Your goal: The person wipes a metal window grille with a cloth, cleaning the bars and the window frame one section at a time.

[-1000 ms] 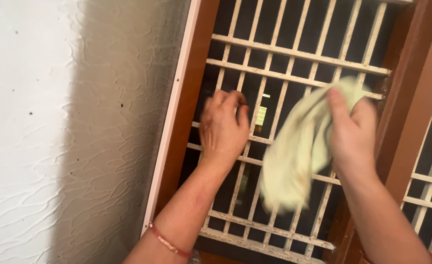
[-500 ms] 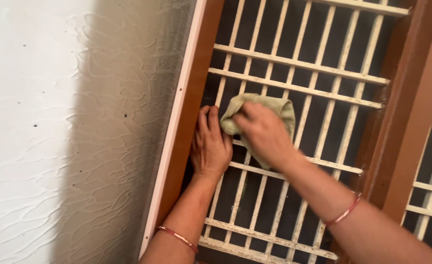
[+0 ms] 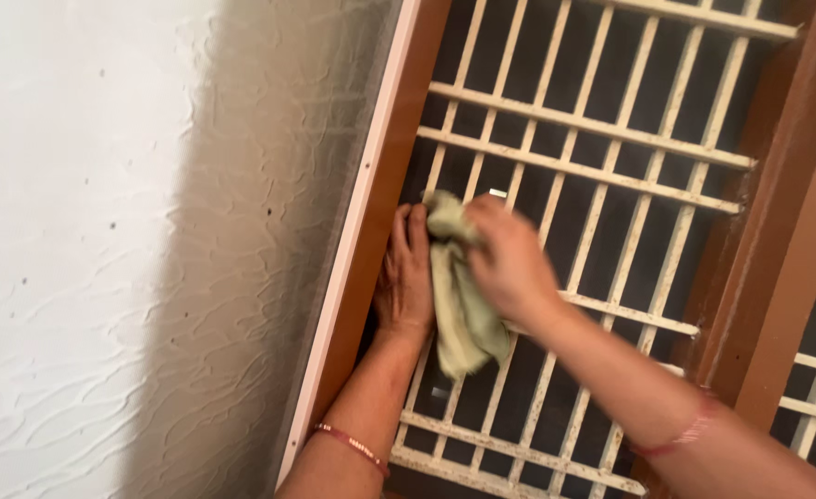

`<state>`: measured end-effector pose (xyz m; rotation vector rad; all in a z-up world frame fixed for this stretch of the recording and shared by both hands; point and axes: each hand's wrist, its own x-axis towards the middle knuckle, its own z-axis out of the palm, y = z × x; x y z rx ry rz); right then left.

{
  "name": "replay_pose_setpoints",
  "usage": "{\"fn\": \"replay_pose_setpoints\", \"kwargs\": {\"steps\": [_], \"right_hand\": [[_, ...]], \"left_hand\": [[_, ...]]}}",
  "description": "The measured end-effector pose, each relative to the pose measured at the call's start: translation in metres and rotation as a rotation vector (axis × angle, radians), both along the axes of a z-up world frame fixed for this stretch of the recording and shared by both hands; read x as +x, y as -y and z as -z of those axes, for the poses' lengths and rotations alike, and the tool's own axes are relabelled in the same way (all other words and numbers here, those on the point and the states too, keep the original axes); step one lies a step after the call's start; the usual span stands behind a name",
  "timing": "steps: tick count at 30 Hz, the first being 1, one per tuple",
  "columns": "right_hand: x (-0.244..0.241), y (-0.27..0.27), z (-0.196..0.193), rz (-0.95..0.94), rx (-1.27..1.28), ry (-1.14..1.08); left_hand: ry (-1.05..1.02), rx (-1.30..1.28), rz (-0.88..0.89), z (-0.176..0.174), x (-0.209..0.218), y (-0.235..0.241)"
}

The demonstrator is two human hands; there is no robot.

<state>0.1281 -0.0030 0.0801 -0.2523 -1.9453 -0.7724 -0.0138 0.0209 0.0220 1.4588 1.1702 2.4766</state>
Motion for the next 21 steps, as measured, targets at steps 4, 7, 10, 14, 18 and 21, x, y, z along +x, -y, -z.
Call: {"fn": "replay_pose_setpoints", "kwargs": {"steps": [4, 7, 10, 14, 18, 21], "right_hand": [[0.028, 0.04, -0.031, 0.052, -0.887, -0.021], [0.057, 0.051, -0.043, -0.018, -1.042, 0.067], [0.08, 0.044, -0.042, -0.118, -0.924, 0.236], [0.102, 0.032, -0.033, -0.287, -1.01, 0.119], [0.121, 0.022, -0.009, -0.138, -1.248, -0.105], [0.132, 0.018, 0.018, -0.267, -1.324, -0.15]], "left_hand": [[-0.387, 0.291, -0.672, 0.004, 0.008, 0.017], [-0.232, 0.301, -0.357, 0.003, 0.029, 0.044], [-0.345, 0.457, -0.322, -0.002, 0.051, 0.067], [-0.453, 0.193, 0.325, -0.015, 0.071, 0.075], [-0.439, 0.249, 0.561, -0.036, 0.067, 0.069], [-0.437, 0.175, 0.433, -0.041, 0.065, 0.074]]}}
